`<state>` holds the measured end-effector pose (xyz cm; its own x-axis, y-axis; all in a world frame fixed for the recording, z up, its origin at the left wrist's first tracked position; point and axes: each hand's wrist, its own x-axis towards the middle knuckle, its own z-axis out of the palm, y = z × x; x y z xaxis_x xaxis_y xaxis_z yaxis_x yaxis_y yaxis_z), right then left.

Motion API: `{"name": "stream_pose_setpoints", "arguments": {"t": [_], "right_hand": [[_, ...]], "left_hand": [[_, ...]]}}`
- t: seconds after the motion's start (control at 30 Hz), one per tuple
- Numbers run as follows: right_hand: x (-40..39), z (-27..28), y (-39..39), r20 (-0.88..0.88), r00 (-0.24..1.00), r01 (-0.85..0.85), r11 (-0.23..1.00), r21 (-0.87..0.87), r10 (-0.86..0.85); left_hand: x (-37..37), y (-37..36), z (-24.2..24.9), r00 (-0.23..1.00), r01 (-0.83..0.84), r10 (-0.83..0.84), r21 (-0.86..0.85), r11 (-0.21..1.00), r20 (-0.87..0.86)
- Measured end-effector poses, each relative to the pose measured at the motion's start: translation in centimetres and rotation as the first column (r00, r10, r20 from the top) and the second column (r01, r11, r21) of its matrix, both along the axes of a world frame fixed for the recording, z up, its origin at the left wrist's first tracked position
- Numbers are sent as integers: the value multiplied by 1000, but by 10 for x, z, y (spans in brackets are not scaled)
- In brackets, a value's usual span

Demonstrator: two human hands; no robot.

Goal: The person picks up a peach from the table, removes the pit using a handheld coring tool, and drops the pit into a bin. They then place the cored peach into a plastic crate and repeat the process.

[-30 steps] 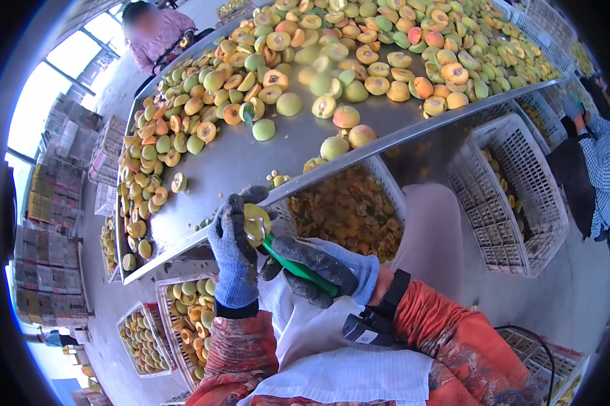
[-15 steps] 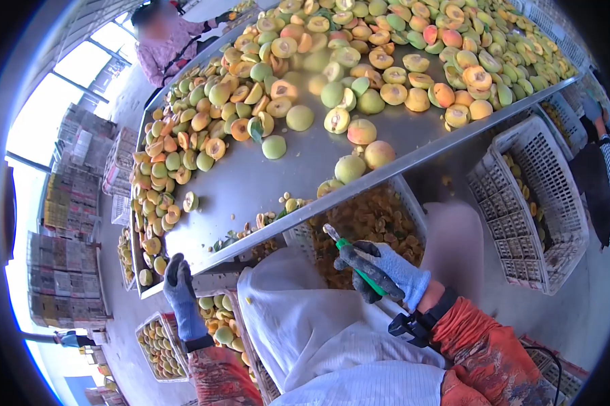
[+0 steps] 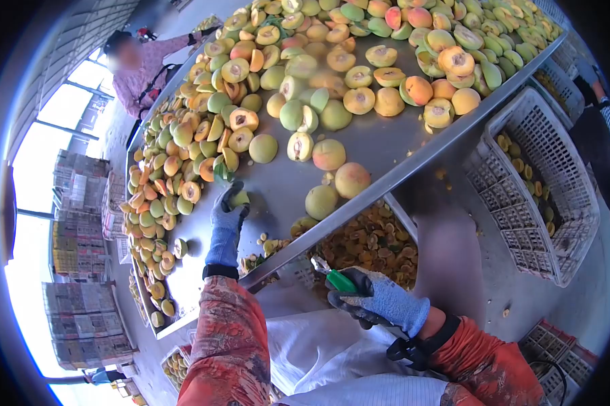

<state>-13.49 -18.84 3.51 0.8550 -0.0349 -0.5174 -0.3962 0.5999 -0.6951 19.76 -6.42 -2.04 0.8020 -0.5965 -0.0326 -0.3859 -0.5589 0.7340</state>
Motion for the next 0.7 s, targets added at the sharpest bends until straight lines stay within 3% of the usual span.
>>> {"name": "stream_pose_setpoints", "arguments": {"t": [0.03, 0.07, 0.1, 0.13, 0.17, 0.23, 0.27, 0.3, 0.37, 0.4, 0.5, 0.53, 0.57, 0.63, 0.7], "right_hand": [[1, 1, 3, 8, 1000, -18, 1000, -2, 18], [0, 0, 9, 27, 1000, -11, 998, -63, 12], [-1, 0, 15, 46, 999, -4, 992, -127, 10], [-1, -5, 21, 134, 987, -26, 914, -404, 88], [2, -5, 29, 134, 985, -47, 909, -414, 112], [5, 2, 49, 358, 920, 190, 620, -761, 158], [7, 13, 57, 367, 906, 259, 410, -874, 210], [9, 21, 63, 355, 908, 249, 397, -884, 222], [9, 34, 75, 362, 882, 352, 90, -932, 300], [10, 37, 79, 367, 874, 381, 19, -924, 317], [7, 41, 89, 334, 879, 387, -99, -917, 341], [5, 41, 91, 346, 872, 408, -124, -905, 347], [3, 43, 94, 345, 870, 410, -127, -903, 353], [-1, 45, 100, 323, 876, 394, -146, -907, 359], [-6, 46, 104, 310, 877, 368, -98, -925, 367]], "left_hand": [[-7, 12, 7, 887, -208, 52, -297, 932, -458], [-38, 14, 40, 770, -416, 71, -415, 810, -634], [-51, 31, 49, 670, -434, -87, -484, 760, -737], [-64, 46, 55, 563, -482, -202, -517, 707, -801], [-78, 57, 61, 448, -534, -325, -541, 650, -833], [-116, 66, 76, 335, -580, -476, -577, 575, -813], [-130, 71, 78, 308, -596, -505, -577, 558, -806], [-142, 75, 77, 277, -612, -536, -577, 542, -797], [-162, 82, 62, 469, -610, -314, -559, 561, -826], [-179, 87, 56, 673, -511, -171, -620, 596, -719], [-203, 90, 83, 597, -516, -321, -658, 548, -735], [-204, 102, 81, 576, -438, -326, -619, 652, -750], [-211, 106, 95, 579, -440, -327, -624, 646, -747], [-228, 111, 125, 833, -178, -140, -500, 848, -535], [-225, 117, 100, 879, -188, -50, -441, 877, -474]]}}
